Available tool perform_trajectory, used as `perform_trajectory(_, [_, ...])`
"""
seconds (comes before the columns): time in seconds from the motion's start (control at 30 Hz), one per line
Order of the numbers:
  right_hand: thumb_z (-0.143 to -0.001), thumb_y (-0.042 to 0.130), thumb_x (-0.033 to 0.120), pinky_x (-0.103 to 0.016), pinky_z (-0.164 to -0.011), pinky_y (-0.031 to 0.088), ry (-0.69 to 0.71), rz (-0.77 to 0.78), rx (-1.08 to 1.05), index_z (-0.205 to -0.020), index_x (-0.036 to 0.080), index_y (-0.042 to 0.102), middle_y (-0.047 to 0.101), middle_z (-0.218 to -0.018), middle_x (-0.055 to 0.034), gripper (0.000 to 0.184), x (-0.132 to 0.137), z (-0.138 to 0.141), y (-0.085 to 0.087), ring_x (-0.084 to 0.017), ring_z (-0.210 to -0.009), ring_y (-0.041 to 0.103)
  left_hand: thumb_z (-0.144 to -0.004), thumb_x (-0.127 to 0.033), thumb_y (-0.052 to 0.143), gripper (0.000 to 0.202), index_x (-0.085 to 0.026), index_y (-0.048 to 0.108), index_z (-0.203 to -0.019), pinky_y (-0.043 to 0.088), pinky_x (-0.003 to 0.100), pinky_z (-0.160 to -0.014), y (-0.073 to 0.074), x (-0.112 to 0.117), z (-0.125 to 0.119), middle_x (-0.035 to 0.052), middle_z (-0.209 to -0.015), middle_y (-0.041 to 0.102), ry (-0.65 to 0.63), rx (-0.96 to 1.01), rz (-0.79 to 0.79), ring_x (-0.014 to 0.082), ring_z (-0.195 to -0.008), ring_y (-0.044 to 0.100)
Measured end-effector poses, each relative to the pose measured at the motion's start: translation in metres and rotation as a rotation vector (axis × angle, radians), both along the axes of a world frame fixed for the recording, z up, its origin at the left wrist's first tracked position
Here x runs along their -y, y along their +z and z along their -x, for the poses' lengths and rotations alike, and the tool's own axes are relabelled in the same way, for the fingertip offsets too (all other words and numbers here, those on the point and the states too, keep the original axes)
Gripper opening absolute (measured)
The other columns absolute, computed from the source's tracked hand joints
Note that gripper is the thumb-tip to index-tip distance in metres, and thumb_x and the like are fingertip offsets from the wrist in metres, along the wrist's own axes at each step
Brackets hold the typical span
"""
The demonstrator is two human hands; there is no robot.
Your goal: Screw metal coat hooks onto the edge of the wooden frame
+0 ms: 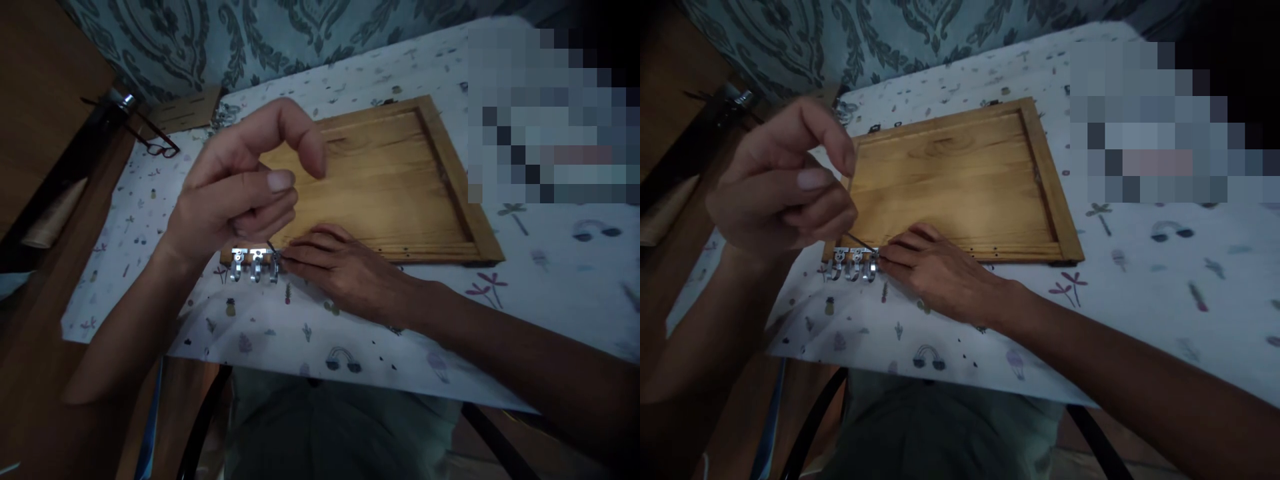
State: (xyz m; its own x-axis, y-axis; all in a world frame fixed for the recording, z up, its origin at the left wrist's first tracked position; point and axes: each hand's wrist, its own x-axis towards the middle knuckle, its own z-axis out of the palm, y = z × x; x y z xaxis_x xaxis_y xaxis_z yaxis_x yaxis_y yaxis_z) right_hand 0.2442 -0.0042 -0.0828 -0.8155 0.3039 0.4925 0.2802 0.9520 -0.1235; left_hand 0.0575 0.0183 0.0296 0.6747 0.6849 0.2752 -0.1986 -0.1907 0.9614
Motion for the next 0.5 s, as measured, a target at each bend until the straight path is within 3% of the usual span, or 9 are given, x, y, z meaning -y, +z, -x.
perform_trajectory(0.17, [-0.096, 0.041, 0.009, -0.045, -0.097, 0.045, 0.003, -0.006, -0.011, -0.12, 0.014, 0.064, 0.069, -0.119, -0.0096, 0.034, 0.0, 0.001, 0.0, -0.023, -0.111, 0.058, -0.088, -0.008, 0.039, 0.023, -0.017, 0.06, -0.086, 0.022, 0.012, -0.034, -0.004, 0.015, -0.003, -0.0109, -0.045, 0.022, 0.24, 0.114, -0.049, 0.0003, -0.03, 0.015])
perform_trajectory(0.3, [-0.097, 0.041, 0.011, -0.047, -0.098, 0.045, 0.026, 0.005, -0.029, -0.121, 0.012, 0.063, 0.069, -0.12, -0.0105, 0.033, 0.0, 0.0, -0.001, -0.025, -0.113, 0.057, -0.088, -0.009, 0.042, 0.02, -0.014, 0.06, -0.081, 0.019, 0.012, -0.033, 0.004, 0.023, -0.01, -0.0106, -0.047, 0.025, 0.305, 0.196, -0.086, -0.0016, -0.03, 0.017])
perform_trajectory(0.43, [-0.097, 0.04, 0.01, -0.047, -0.098, 0.045, 0.034, 0.033, -0.02, -0.124, 0.01, 0.061, 0.068, -0.124, -0.0104, 0.035, 0.0, -0.002, 0.0, -0.025, -0.114, 0.056, -0.088, -0.007, 0.041, 0.024, -0.016, 0.052, -0.069, 0.017, 0.015, -0.029, 0.022, 0.023, -0.019, -0.0069, -0.062, 0.051, 0.429, 0.187, -0.013, -0.003, -0.029, 0.023])
perform_trajectory(0.5, [-0.097, 0.039, 0.009, -0.047, -0.1, 0.044, 0.028, 0.041, -0.012, -0.125, 0.011, 0.06, 0.067, -0.125, -0.0093, 0.036, 0.0, -0.003, 0.0, -0.024, -0.115, 0.056, -0.089, -0.003, 0.039, 0.024, -0.015, 0.051, -0.071, 0.016, 0.016, -0.027, 0.026, 0.024, -0.022, -0.0069, -0.065, 0.054, 0.536, 0.154, 0.014, -0.003, -0.029, 0.024])
